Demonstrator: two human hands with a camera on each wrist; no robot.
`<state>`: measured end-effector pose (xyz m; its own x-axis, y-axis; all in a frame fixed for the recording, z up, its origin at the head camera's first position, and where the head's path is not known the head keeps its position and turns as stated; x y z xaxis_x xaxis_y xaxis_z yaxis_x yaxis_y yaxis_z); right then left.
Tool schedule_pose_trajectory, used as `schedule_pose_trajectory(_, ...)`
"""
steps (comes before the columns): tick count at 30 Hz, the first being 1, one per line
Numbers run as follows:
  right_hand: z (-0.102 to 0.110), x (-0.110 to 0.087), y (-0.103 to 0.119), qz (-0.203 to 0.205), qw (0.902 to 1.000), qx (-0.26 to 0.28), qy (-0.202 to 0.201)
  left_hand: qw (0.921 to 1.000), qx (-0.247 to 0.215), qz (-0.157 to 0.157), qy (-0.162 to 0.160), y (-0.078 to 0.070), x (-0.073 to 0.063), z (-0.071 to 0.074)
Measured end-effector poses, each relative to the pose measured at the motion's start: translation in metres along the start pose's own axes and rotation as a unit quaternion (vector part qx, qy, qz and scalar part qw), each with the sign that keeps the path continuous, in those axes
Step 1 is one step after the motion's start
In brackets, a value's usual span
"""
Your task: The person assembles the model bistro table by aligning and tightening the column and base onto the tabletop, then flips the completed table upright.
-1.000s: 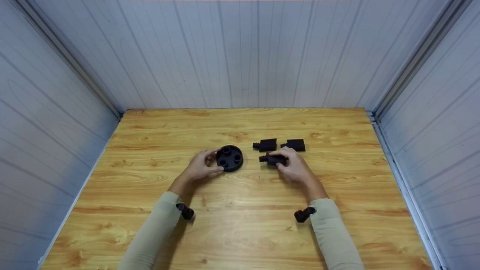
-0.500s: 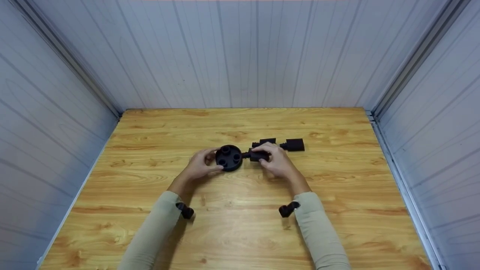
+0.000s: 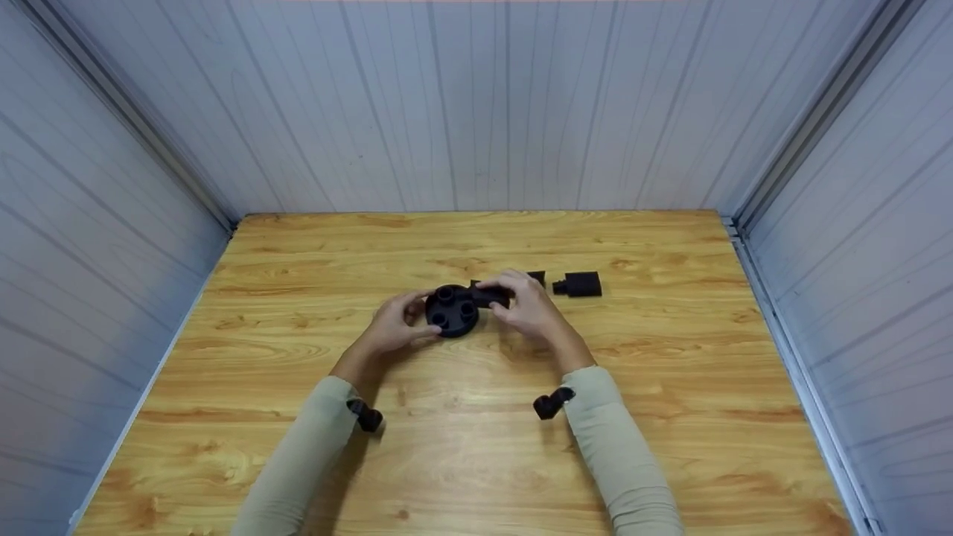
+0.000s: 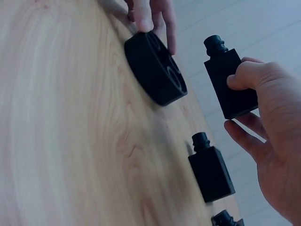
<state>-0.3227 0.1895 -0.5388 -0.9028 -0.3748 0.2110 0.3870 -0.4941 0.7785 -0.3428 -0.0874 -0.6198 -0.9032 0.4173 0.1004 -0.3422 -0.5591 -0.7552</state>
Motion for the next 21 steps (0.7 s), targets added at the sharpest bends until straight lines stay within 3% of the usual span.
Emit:
schedule_pose_trajectory(7,0.002,0.007,0.007,-0.011,0.9991,0.017,-0.036,0.9999,-0.011,0.011,0.001,-0.006,-0.002,0.000)
schedule_pose_trajectory(15,0.001,0.009,0.008,-0.028,0.9929,0.088,-0.076,1.0000,0.006,0.000,-0.001,-0.012,-0.006,0.002)
schedule_pose_trajectory(21,-0.003,0.011,0.013,-0.003,0.9932,0.078,-0.086,0.9997,0.019,-0.005,-0.014,-0.002,-0.004,-0.002)
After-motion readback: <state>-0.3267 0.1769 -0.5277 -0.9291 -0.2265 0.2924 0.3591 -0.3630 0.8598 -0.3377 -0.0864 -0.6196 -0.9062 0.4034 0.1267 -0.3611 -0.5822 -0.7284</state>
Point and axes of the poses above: each hand's wrist, its own x-axis towards the middle knuckle, its own z-axis out of the back of the hand, y = z × x, the point moved 6 cm from there along x, towards the middle knuckle, and after that the axes turned 8 degrees about -z, right-handed, at the moved point
